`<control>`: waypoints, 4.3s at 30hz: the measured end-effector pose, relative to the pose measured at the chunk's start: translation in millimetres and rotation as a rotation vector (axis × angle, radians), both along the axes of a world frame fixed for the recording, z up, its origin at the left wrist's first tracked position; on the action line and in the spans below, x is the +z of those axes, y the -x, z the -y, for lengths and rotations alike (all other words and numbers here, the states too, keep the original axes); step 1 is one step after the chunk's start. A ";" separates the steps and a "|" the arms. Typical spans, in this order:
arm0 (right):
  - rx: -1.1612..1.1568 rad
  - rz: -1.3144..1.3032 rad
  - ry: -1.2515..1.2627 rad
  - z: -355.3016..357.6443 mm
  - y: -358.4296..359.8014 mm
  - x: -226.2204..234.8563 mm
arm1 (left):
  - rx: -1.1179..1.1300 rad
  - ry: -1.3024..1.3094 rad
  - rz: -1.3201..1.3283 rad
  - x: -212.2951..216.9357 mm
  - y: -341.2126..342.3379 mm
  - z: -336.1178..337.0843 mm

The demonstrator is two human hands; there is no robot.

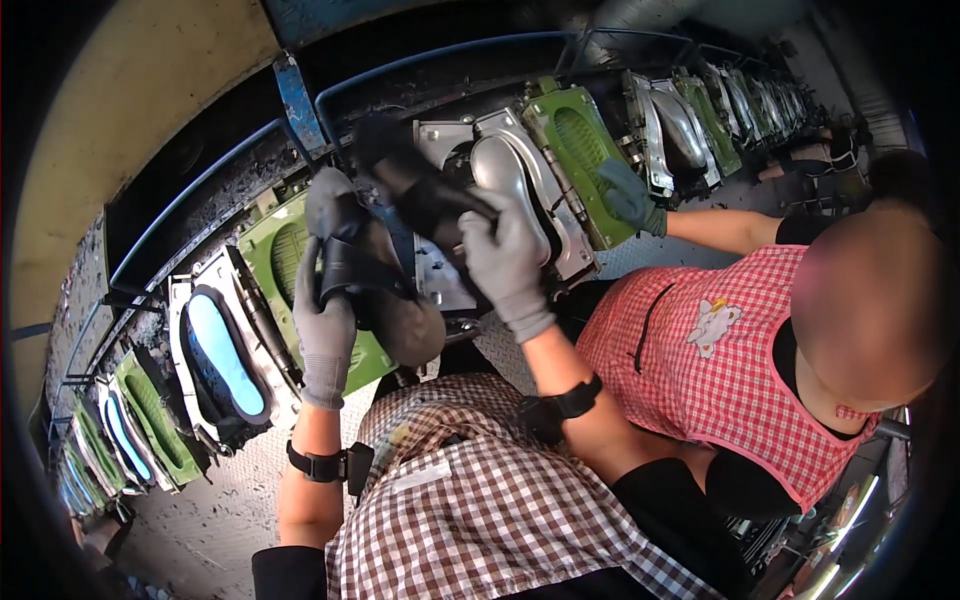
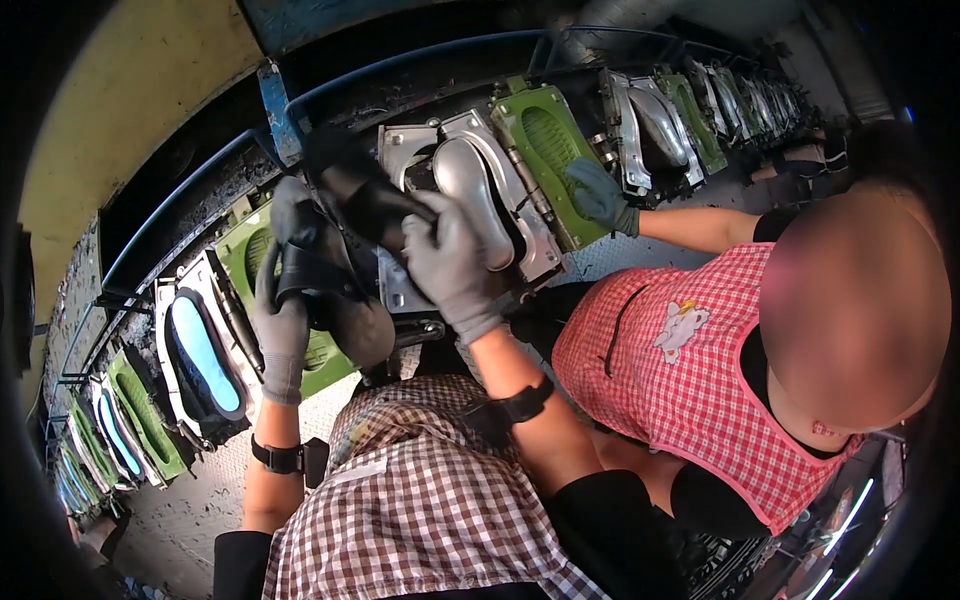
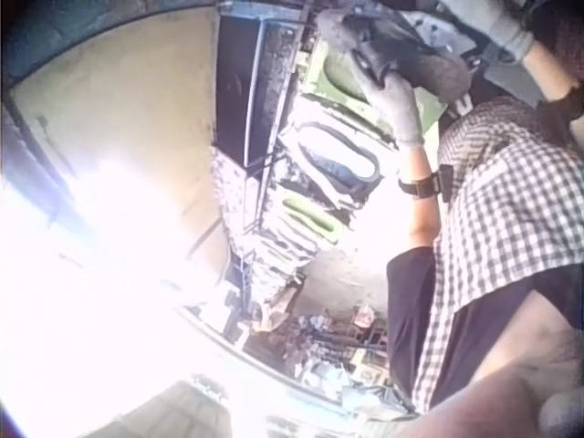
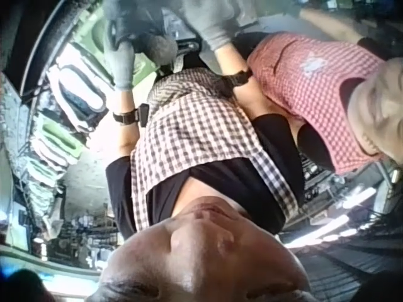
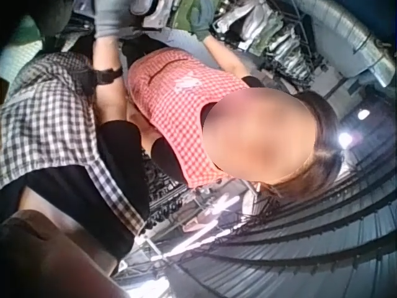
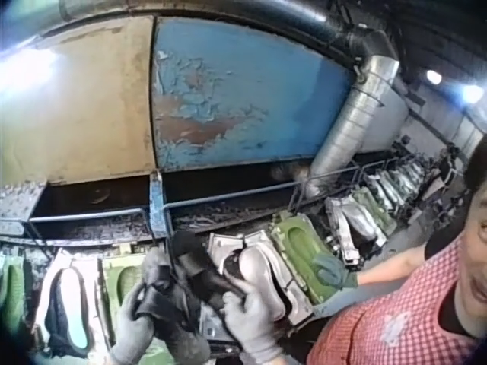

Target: Placing shoe soles and uppers into molding machines on a production line.

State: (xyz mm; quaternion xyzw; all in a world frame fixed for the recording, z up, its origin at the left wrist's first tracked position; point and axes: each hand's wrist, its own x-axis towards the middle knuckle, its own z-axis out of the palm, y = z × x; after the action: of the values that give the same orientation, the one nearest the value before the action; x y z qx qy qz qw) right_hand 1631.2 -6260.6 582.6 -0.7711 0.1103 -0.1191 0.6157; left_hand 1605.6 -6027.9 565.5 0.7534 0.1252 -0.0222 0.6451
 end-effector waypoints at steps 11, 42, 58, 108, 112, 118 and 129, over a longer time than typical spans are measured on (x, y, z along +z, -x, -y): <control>-0.034 0.007 0.416 142.2 59.0 -11.5 | -0.078 -0.013 0.236 23.3 -10.9 150.8; 0.073 -0.069 -0.329 158.1 46.5 -78.7 | -0.297 0.356 0.037 -193.0 -20.9 162.1; 0.858 0.025 0.850 71.9 31.5 -127.8 | -0.418 0.388 -0.711 -155.6 119.3 164.3; 0.562 0.088 0.383 217.7 46.0 -147.3 | -0.010 -1.051 0.592 -93.5 53.3 280.2; 0.196 0.128 0.259 370.1 30.2 -134.3 | -0.111 -1.033 0.668 -64.4 70.3 325.0; -0.309 0.368 0.578 562.7 -21.3 -140.9 | -0.278 -1.049 0.724 -44.6 43.2 400.5; -0.841 0.371 0.970 624.1 -70.2 -153.9 | -0.189 -0.866 0.895 -40.3 26.3 527.9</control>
State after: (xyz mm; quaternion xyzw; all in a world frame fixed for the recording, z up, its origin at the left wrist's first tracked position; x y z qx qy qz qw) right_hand 1701.5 -6884.7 428.6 -0.8186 0.2277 -0.5159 0.1091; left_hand 1579.2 -6555.8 525.1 0.8905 -0.2265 0.2909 0.2665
